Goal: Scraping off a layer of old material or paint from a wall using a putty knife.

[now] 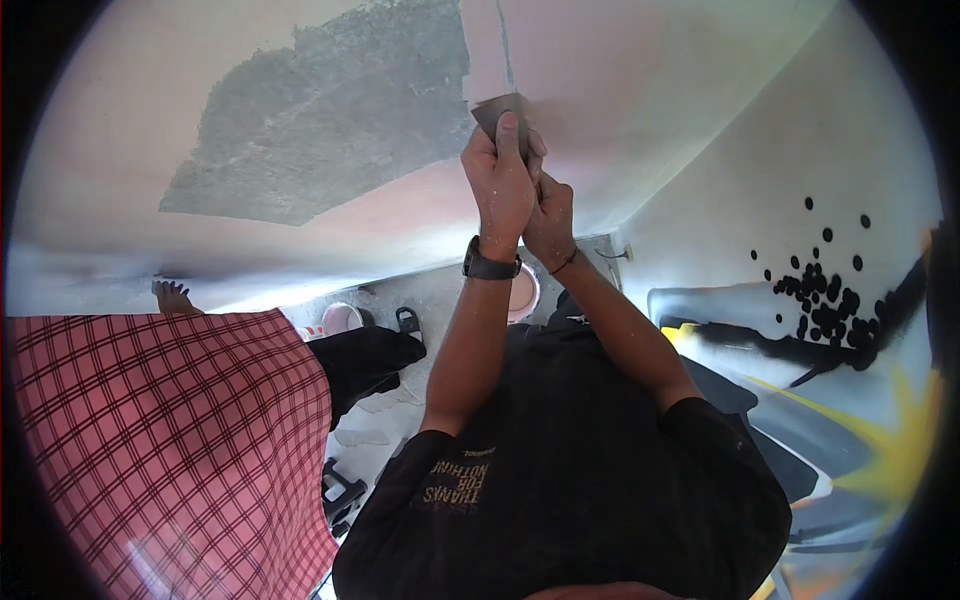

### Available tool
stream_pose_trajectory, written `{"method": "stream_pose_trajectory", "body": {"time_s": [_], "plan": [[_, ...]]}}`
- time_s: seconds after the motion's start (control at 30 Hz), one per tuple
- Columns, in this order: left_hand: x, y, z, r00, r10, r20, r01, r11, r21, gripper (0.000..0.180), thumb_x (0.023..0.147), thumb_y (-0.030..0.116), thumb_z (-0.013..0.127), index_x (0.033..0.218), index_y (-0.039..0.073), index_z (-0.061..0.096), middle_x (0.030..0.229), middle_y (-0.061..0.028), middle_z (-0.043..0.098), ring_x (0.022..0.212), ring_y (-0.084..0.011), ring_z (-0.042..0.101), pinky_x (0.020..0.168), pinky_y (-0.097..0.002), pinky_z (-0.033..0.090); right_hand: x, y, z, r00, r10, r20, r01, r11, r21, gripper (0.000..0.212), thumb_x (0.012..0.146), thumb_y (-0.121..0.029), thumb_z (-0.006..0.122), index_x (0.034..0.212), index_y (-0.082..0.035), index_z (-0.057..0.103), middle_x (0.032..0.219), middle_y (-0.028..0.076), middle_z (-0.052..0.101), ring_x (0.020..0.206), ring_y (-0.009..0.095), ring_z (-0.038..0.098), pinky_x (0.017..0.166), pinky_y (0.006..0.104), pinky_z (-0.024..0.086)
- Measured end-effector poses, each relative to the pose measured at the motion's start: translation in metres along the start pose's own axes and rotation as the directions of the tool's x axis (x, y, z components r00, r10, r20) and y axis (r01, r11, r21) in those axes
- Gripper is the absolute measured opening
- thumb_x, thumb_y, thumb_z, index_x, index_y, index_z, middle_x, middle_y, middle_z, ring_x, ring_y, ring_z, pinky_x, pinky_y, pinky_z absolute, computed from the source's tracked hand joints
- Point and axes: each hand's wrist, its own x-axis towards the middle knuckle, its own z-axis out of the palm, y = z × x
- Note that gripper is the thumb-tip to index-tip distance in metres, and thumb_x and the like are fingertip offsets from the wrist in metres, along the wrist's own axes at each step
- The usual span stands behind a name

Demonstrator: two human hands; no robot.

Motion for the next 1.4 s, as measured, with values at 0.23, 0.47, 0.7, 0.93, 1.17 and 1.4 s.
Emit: {"method": "stream_pose_trajectory", "body": {"time_s": [0.23, 0.47, 0.7, 0.93, 1.17, 1.4], "plan": [[0.004, 0.008, 0.003, 1.000, 0.016, -0.019, -0.014, 0.996, 0.083, 0.033, 0.107, 0.023, 0.047, 0.085, 0.001, 0.056, 0.067, -0.0084, 0.062, 0.047, -0.0082, 0.048, 0.041, -0.0225, 0.035, 0.010, -0.011, 0.005, 1.000, -0.004, -0.011, 0.003, 1.000, -0.023, 0.032, 0.101, -0.020, 0.052, 0.085, 0.006, 0.060, 0.060, 0.017, 0.060, 0.057, 0.013, 0.059, 0.052, 0.0329, 0.044], [0.007, 0.017, 0.003, 0.997, -0.006, -0.075, 0.010, 0.998, 0.055, 0.032, 0.106, 0.021, 0.049, 0.083, 0.001, 0.055, 0.065, -0.0078, 0.063, 0.044, -0.0069, 0.049, 0.040, -0.0222, 0.036, 0.011, -0.014, -0.001, 0.981, 0.134, 0.140, -0.123, 0.989, -0.083, 0.045, 0.094, -0.018, 0.061, 0.132, 0.007, 0.052, 0.081, 0.009, 0.071, 0.084, 0.007, 0.063, 0.072, 0.0279, 0.052], [0.005, 0.025, 0.001, 0.997, -0.032, -0.076, 0.037, 0.997, 0.065, 0.035, 0.106, 0.025, 0.049, 0.080, 0.001, 0.056, 0.067, -0.0097, 0.065, 0.047, -0.0088, 0.051, 0.041, -0.0225, 0.037, 0.003, -0.007, 0.005, 0.989, 0.111, 0.099, -0.105, 0.993, -0.061, 0.039, 0.093, -0.017, 0.063, 0.122, 0.008, 0.059, 0.101, 0.011, 0.071, 0.092, 0.009, 0.062, 0.079, 0.0280, 0.051], [0.011, 0.030, -0.002, 0.994, -0.063, -0.093, 0.070, 0.994, 0.084, 0.037, 0.106, 0.024, 0.051, 0.078, 0.001, 0.055, 0.066, -0.0092, 0.065, 0.047, -0.0094, 0.053, 0.041, -0.0233, 0.039, 0.016, -0.016, 0.011, 0.989, 0.124, 0.076, -0.119, 0.990, -0.074, 0.033, 0.092, -0.015, 0.063, 0.115, 0.009, 0.062, 0.105, 0.012, 0.070, 0.092, 0.009, 0.063, 0.079, 0.0284, 0.052], [0.020, 0.032, -0.004, 0.996, -0.035, -0.076, 0.038, 0.999, 0.038, 0.038, 0.105, 0.026, 0.052, 0.077, 0.001, 0.055, 0.066, -0.0093, 0.065, 0.047, -0.0094, 0.053, 0.043, -0.0229, 0.039, 0.018, -0.017, 0.015, 0.988, 0.112, 0.108, -0.108, 0.993, -0.042, 0.038, 0.091, -0.013, 0.063, 0.122, 0.009, 0.059, 0.102, 0.011, 0.070, 0.092, 0.009, 0.062, 0.077, 0.0285, 0.052], [0.015, 0.038, -0.007, 0.997, -0.026, -0.070, 0.027, 0.999, 0.023, 0.036, 0.106, 0.026, 0.051, 0.081, 0.001, 0.057, 0.065, -0.0084, 0.064, 0.047, -0.0091, 0.052, 0.043, -0.0229, 0.038, 0.015, -0.025, 0.017, 0.995, -0.046, 0.091, 0.061, 0.984, -0.170, 0.032, 0.100, -0.016, 0.046, 0.121, 0.004, 0.058, 0.066, 0.022, 0.063, 0.063, 0.029, 0.071, 0.054, 0.0374, 0.048]]}}
